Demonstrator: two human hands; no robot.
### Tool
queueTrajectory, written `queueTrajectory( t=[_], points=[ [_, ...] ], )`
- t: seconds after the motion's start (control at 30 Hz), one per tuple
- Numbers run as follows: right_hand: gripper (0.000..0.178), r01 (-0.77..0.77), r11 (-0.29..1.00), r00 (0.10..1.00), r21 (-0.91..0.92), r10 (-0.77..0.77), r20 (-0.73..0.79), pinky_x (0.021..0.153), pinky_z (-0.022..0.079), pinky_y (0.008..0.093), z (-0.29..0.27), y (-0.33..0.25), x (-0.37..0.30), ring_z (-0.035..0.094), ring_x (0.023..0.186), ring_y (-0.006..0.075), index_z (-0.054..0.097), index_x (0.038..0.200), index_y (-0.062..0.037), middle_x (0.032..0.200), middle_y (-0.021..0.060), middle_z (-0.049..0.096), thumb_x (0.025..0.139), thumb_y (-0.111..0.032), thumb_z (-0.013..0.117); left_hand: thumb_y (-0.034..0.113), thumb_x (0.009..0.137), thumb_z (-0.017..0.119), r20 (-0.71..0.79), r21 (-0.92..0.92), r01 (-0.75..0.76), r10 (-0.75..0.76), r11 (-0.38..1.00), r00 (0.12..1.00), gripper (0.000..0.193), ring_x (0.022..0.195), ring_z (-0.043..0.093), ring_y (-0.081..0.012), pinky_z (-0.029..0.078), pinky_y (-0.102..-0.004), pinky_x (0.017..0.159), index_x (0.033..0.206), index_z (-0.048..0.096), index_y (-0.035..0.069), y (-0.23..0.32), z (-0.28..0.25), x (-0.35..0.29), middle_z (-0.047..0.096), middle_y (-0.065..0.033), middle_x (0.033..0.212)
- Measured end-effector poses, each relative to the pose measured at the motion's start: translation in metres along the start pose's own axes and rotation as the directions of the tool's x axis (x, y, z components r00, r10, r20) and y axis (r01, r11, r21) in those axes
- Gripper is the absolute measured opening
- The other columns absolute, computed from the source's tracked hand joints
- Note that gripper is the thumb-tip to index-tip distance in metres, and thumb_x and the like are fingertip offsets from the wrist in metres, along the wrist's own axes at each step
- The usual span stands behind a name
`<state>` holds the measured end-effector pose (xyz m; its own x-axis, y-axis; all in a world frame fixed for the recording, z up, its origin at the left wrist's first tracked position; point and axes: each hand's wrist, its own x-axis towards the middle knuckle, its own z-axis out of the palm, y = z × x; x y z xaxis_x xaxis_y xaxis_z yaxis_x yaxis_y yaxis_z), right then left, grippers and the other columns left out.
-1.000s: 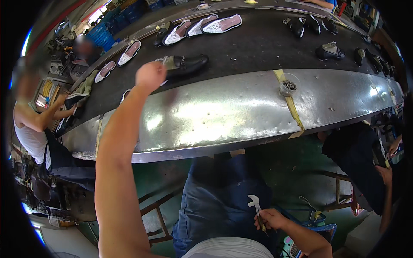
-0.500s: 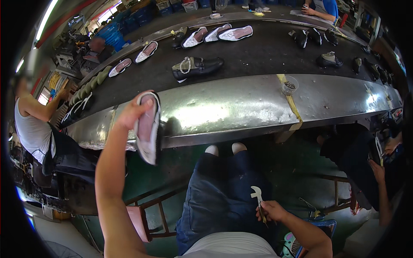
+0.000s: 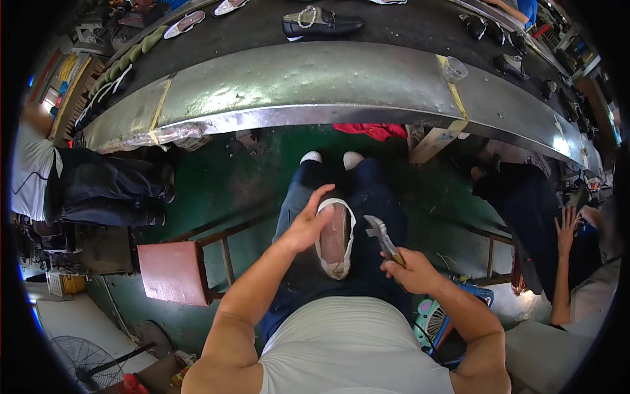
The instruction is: A worker at a shoe factory uses a tool to stitch or pull leather components over a shoe last while sitting at a conveyor belt.
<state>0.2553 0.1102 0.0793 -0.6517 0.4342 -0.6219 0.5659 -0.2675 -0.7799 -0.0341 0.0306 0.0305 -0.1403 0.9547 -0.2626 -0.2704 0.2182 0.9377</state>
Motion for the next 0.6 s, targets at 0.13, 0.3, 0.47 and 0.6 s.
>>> queueTrajectory(
  t=[0.13,0.3,0.47,0.6],
  points=[
    [0.034,0.225,0.939,0.972,-0.261,-0.197,0.130,0.075,0.051,0.0355,0.025,-0.019,0.001,0.065,0.075,0.0240,0.058,0.123,0.0004,0.086,0.0082,0.068,0.097,-0.022,0.060,0.028,0.107,0.045,0.068,0.037,-0.018,0.015,0.999,0.998,0.049,0.108,0.050,-0.0106,0.040,-0.0284,0.101,0.152,0.031,0.016,0.000,0.006,-0.008,0.058,-0.0034,0.114],
    [0.029,0.273,0.961,0.958,-0.039,-0.267,0.108,0.073,0.050,0.0309,0.042,-0.014,0.025,0.060,0.076,0.0143,0.058,0.121,0.0001,0.087,0.0065,0.065,0.098,-0.018,0.059,0.028,0.106,0.047,0.060,0.195,-0.189,0.180,0.962,0.982,0.054,0.122,0.049,-0.0168,0.036,-0.0300,0.108,0.152,0.028,0.009,-0.036,-0.008,-0.006,0.056,-0.0107,0.128],
    [0.021,0.006,0.977,0.969,0.212,-0.057,0.239,0.070,0.053,0.0326,0.035,-0.038,0.030,0.061,0.075,0.0111,0.059,0.114,-0.0009,0.087,0.0029,0.063,0.099,-0.016,0.057,0.024,0.104,0.052,-0.004,0.279,-0.113,0.119,0.954,0.993,0.052,0.121,0.051,-0.0174,0.038,-0.0294,0.106,0.151,0.035,0.010,-0.007,0.001,-0.012,0.056,-0.0115,0.130],
    [0.026,0.367,0.745,0.905,-0.557,-0.425,0.028,0.072,0.054,0.0404,0.031,-0.011,0.061,0.069,0.079,0.0301,0.057,0.115,0.0033,0.095,0.0191,0.068,0.099,-0.017,0.056,0.017,0.101,0.056,-0.116,0.233,-0.132,0.162,0.964,0.980,0.045,0.110,0.056,-0.0141,0.044,-0.0279,0.099,0.145,0.047,0.011,-0.022,-0.003,-0.007,0.061,-0.0075,0.123]
  ],
)
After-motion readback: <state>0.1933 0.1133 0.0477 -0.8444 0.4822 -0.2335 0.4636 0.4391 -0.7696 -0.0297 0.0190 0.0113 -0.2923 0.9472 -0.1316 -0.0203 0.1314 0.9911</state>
